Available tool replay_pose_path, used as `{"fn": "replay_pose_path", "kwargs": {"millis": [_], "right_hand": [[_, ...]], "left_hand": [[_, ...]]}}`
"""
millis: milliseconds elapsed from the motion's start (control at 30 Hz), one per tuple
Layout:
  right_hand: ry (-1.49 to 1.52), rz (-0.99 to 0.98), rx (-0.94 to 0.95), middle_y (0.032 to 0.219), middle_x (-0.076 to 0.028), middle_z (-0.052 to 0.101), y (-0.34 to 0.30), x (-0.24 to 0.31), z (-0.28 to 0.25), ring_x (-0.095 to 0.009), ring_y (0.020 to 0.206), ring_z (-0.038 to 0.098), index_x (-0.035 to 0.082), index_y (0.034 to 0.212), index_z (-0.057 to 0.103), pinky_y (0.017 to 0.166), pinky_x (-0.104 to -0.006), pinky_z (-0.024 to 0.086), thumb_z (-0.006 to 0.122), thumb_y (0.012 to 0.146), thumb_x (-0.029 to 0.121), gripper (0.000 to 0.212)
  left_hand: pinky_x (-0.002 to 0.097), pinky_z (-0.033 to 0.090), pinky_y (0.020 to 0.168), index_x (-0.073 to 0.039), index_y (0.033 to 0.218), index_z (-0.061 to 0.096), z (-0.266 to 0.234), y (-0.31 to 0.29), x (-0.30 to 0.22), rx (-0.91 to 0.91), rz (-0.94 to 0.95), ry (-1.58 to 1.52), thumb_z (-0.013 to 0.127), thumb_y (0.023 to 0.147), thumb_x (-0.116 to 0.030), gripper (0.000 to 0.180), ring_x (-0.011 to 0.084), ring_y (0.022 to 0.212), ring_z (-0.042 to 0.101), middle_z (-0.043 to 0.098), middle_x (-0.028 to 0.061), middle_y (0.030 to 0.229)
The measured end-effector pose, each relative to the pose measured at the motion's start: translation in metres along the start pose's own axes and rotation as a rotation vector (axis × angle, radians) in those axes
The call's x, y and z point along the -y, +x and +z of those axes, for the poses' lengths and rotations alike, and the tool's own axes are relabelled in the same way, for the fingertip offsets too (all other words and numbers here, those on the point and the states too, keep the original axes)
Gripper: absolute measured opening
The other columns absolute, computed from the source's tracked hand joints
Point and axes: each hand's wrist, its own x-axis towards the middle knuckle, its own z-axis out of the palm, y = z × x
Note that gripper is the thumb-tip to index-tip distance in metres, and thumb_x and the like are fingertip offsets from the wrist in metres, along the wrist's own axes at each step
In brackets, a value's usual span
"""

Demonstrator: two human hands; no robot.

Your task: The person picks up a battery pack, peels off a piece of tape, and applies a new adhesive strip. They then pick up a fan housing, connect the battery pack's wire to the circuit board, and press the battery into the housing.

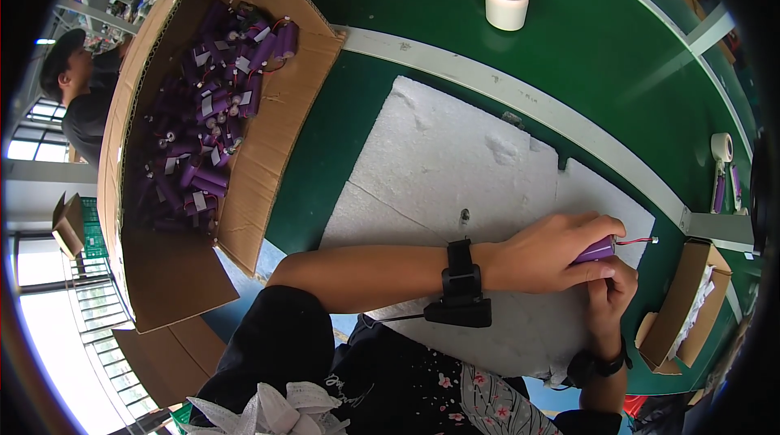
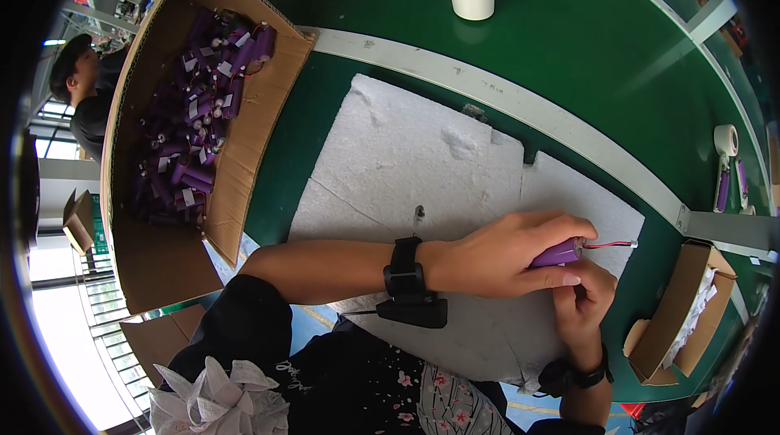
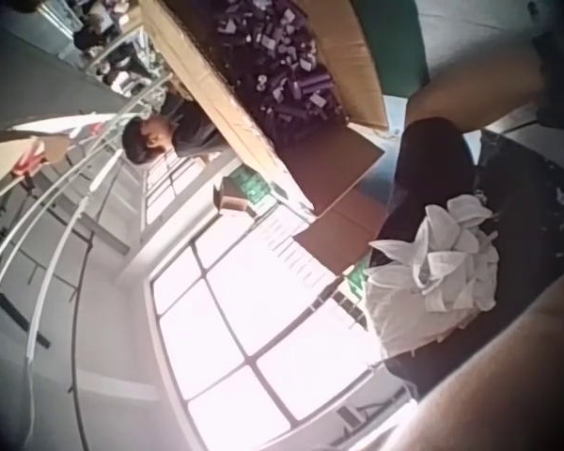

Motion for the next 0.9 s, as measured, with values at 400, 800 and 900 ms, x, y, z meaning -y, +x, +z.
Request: {"fn": "replay_pose_path", "kwargs": {"millis": [400, 800, 900], "right_hand": [[0.034, 0.022, -0.013, 0.065, -0.008, 0.059, 0.0002, 0.0003, 0.0015, -0.015, 0.056, 0.055, -0.003, 0.079, 0.058, 0.053, -0.0261, 0.041, 0.058, 0.080, 0.010, 0.013], [0.024, 0.020, -0.007, 0.064, -0.009, 0.058, 0.0024, 0.0019, 0.0034, -0.016, 0.055, 0.054, -0.003, 0.078, 0.058, 0.052, -0.0268, 0.040, 0.060, 0.080, 0.010, 0.014], [0.020, 0.002, 0.008, 0.065, -0.009, 0.058, 0.0020, 0.0000, 0.0020, -0.016, 0.055, 0.054, -0.003, 0.079, 0.058, 0.052, -0.0269, 0.040, 0.059, 0.080, 0.009, 0.013]], "left_hand": [[0.0397, 0.049, 0.073, -0.005, 0.116, 0.050, -0.0019, -0.0003, -0.0001, 0.073, -0.046, 0.055, 0.065, 0.085, -0.015, 0.036, 0.0333, 0.085, 0.059, 0.058, 0.0137, 0.099], [0.0383, 0.049, 0.071, -0.005, 0.114, 0.051, -0.0011, -0.0009, -0.0002, 0.032, -0.034, 0.020, 0.065, 0.086, -0.017, 0.034, 0.0327, 0.082, 0.059, 0.057, 0.0141, 0.097], [0.0380, 0.049, 0.070, -0.005, 0.115, 0.051, -0.0018, -0.0006, -0.0003, 0.035, -0.020, 0.022, 0.066, 0.086, -0.017, 0.034, 0.0322, 0.082, 0.059, 0.058, 0.0139, 0.097]]}}
